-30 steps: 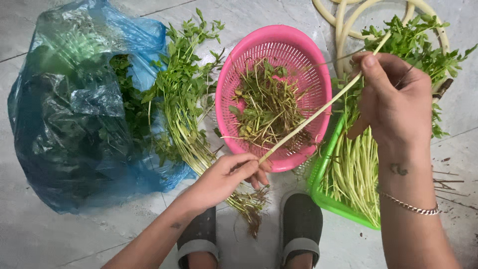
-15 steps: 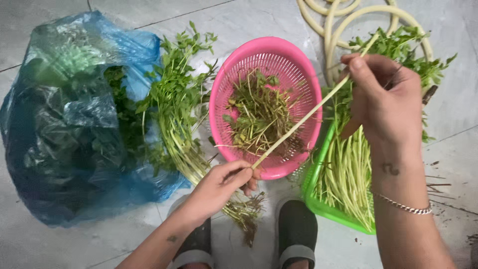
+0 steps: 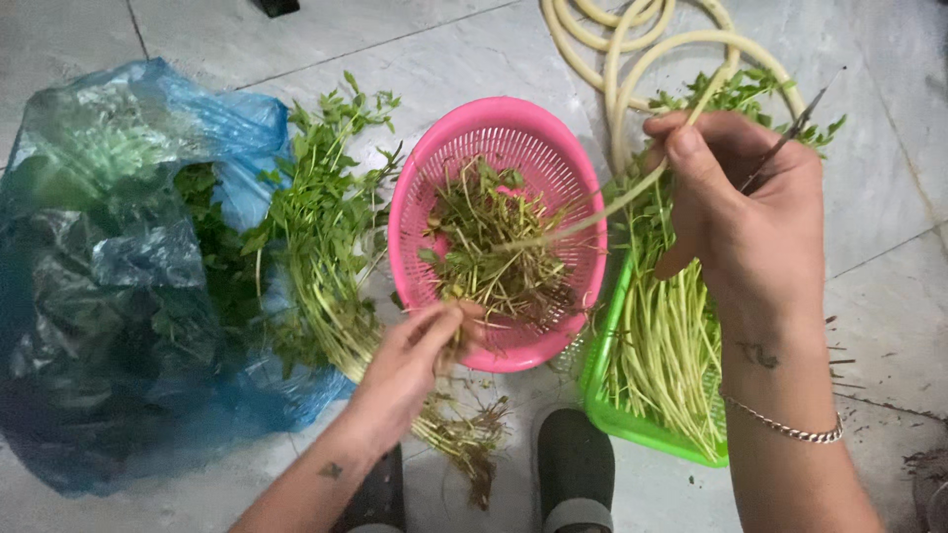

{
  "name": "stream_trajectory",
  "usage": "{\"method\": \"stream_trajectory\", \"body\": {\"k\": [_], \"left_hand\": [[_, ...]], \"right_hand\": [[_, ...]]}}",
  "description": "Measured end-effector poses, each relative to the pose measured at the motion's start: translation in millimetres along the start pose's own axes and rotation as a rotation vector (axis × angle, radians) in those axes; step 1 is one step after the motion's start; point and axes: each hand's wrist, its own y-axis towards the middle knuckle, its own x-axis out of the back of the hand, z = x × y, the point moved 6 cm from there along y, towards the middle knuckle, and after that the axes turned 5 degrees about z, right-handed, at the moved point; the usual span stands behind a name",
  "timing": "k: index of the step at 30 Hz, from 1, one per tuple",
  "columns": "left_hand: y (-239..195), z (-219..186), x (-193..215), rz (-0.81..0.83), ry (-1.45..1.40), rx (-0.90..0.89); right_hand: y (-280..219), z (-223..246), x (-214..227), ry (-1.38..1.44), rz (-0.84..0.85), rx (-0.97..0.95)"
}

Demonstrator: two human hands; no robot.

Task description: The person trims the root ends off bunches of green leafy vegetables using a small knife. They place the trimmed vegetables into a green basket and discard the roots into a pink basket.

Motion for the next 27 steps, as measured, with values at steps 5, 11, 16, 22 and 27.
{"method": "stream_trajectory", "body": {"k": [5,11,16,22,27], "left_hand": [[43,-64,-5,-0.051,0.770,-0.227],[29,-114,-68,-0.046,1.039,-0.384],[4,-116,-103,0.292,0.174,-0.003],[3,-107,-107,0.318,-0.287,0.097],[4,-114,-92,0.168,-0.060,-0.027]], "right_hand": [[0,22,22,-0.079,0.108,0.139],[-12,17,26,-0.166,0.248,0.011],[-41,-13,1,-0.151,0.477,-0.063],[-88,-45,-15,-0.104,0.562,-0.137],[-110,-84,-3,-0.163,0.386,-0.336]]}}
